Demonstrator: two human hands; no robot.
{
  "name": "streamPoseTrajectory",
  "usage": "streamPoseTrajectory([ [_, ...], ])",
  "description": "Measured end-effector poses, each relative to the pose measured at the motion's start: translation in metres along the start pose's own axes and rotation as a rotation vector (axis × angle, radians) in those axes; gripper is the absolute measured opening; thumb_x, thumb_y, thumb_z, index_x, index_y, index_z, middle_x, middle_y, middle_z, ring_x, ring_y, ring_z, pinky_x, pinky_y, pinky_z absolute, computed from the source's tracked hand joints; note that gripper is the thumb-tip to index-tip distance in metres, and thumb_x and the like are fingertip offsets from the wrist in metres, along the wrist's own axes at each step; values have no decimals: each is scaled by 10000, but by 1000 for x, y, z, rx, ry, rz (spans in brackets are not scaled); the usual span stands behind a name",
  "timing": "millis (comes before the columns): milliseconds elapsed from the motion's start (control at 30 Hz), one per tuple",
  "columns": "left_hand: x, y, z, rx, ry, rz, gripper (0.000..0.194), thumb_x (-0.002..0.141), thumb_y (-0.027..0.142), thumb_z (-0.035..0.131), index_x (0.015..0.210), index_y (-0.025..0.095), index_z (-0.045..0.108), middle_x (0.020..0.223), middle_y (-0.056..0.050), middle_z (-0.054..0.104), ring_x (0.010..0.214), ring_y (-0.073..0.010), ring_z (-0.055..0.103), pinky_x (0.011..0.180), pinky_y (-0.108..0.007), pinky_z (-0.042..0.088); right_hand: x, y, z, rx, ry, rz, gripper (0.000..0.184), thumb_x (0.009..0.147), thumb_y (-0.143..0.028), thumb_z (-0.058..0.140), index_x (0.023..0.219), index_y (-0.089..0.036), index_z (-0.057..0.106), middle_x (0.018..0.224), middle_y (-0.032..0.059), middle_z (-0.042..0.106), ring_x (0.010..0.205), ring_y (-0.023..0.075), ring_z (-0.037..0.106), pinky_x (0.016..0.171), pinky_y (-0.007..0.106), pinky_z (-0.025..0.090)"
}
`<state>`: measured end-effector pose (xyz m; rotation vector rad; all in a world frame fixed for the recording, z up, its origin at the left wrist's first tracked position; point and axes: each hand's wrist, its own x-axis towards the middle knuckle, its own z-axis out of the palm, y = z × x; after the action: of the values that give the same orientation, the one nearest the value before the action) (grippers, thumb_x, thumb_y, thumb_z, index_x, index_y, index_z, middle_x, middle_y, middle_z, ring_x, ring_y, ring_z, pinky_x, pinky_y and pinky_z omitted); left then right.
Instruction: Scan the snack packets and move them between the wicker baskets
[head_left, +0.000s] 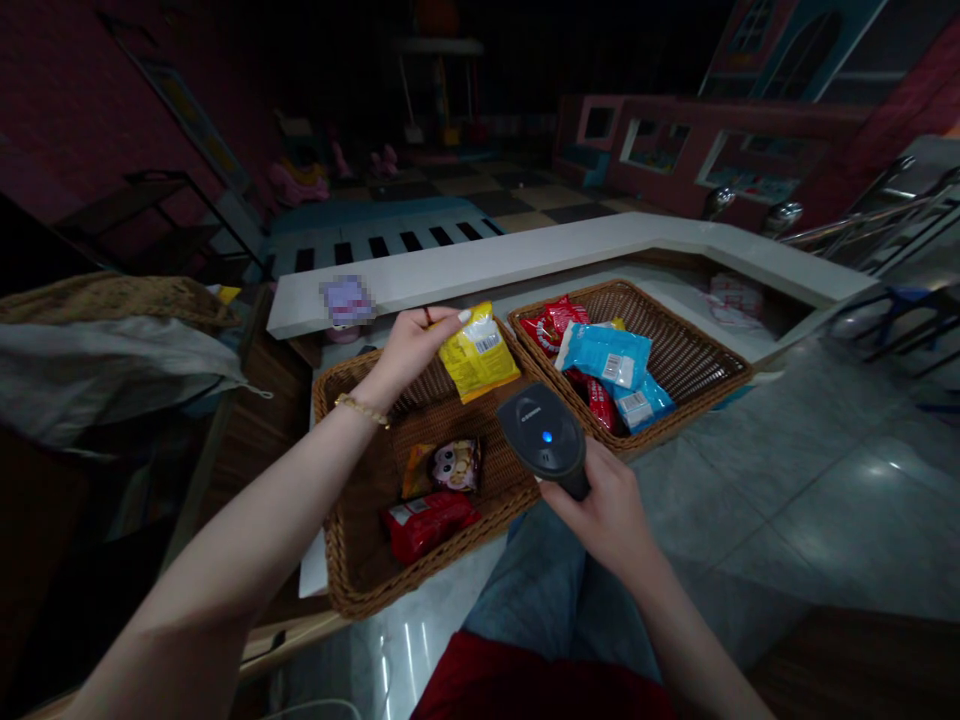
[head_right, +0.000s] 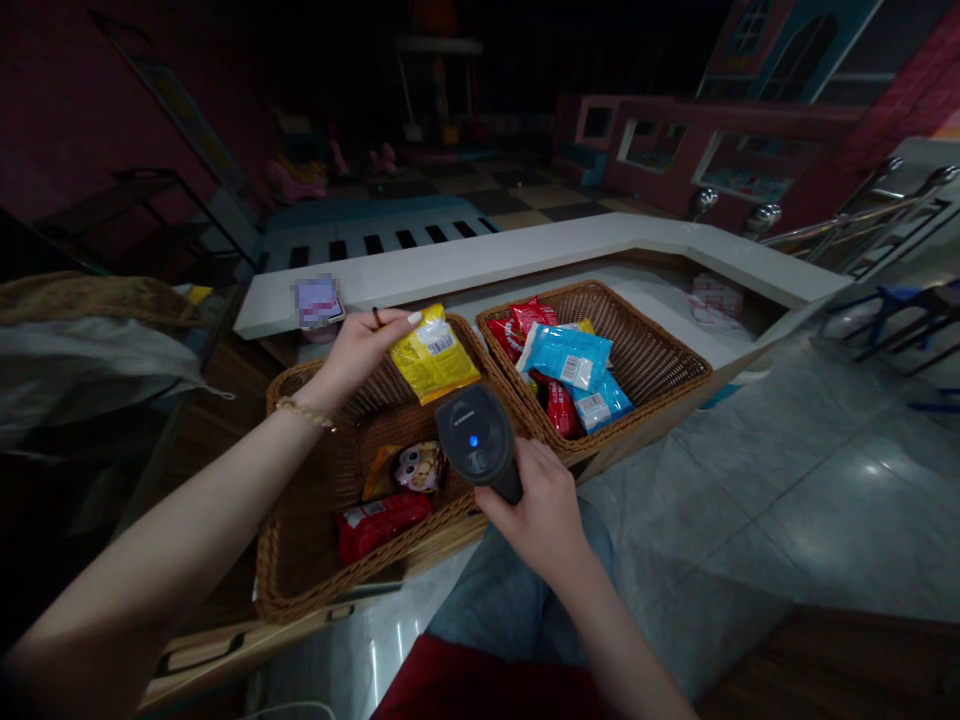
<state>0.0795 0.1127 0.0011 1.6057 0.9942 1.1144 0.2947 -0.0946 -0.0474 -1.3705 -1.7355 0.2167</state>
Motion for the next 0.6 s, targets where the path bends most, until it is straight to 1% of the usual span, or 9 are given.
streamPoseTrajectory([
  [67,5,9,6,-56,38,-6,417,793,531,782,945,143,785,934,-85,798,779,-167,705,719,-267,563,2,0,-1,-10,7,-17,47,861,-251,596,876,-207,592,798,62,690,745,257,679,662,355,530],
  [133,12,21,16,-89,10,-13,359,854,476,739,971,138,775,968,-93,795,827,-165,716,754,-264,573,3,-1,-1,-20,11,-25,48,862,-256,602,868,-212,584,786,57,684,740,250,679,654,343,529],
  [200,20,33,31,-113,-97,-39,303,916,408,686,1024,135,761,1015,-97,789,891,-163,725,815,-271,584,4,0,0,-26,17,-26,52,861,-258,608,862,-217,575,782,53,682,739,243,676,653,337,529],
  [300,33,44,60,-175,-283,-83,285,990,324,600,1165,135,723,1093,-108,773,980,-171,732,910,-315,592,4,0,0,-29,31,-25,51,854,-253,607,857,-223,566,783,49,681,741,239,672,664,337,531],
  [367,40,44,79,-208,-381,-99,316,1005,274,576,1275,149,679,1192,-125,749,1064,-189,722,971,-349,582,3,0,0,-35,33,-23,51,846,-251,605,860,-224,564,784,49,679,741,240,670,668,341,531],
  [433,45,39,91,-200,-429,-81,383,979,216,598,1357,169,632,1337,-138,690,1182,-208,683,1035,-363,552,2,0,0,-37,25,-20,57,838,-248,606,868,-221,564,788,53,679,743,244,671,667,341,531],
  [500,47,28,93,-120,-445,-25,454,942,181,626,1395,171,599,1458,-145,609,1285,-223,624,1091,-371,508,2,0,-1,-38,15,-15,65,835,-249,606,877,-218,566,797,58,682,750,248,675,668,342,531],
  [533,47,23,91,-60,-442,10,468,928,177,634,1394,162,593,1485,-150,584,1306,-226,607,1107,-375,490,1,0,-1,-41,14,-16,67,836,-253,605,875,-218,565,794,59,680,748,249,676,666,343,530],
  [600,44,12,78,64,-429,68,466,909,188,645,1369,138,595,1469,-161,591,1277,-221,618,1112,-384,472,1,1,-1,-52,18,-26,68,842,-266,601,870,-218,562,784,59,676,739,252,675,660,345,527],
])
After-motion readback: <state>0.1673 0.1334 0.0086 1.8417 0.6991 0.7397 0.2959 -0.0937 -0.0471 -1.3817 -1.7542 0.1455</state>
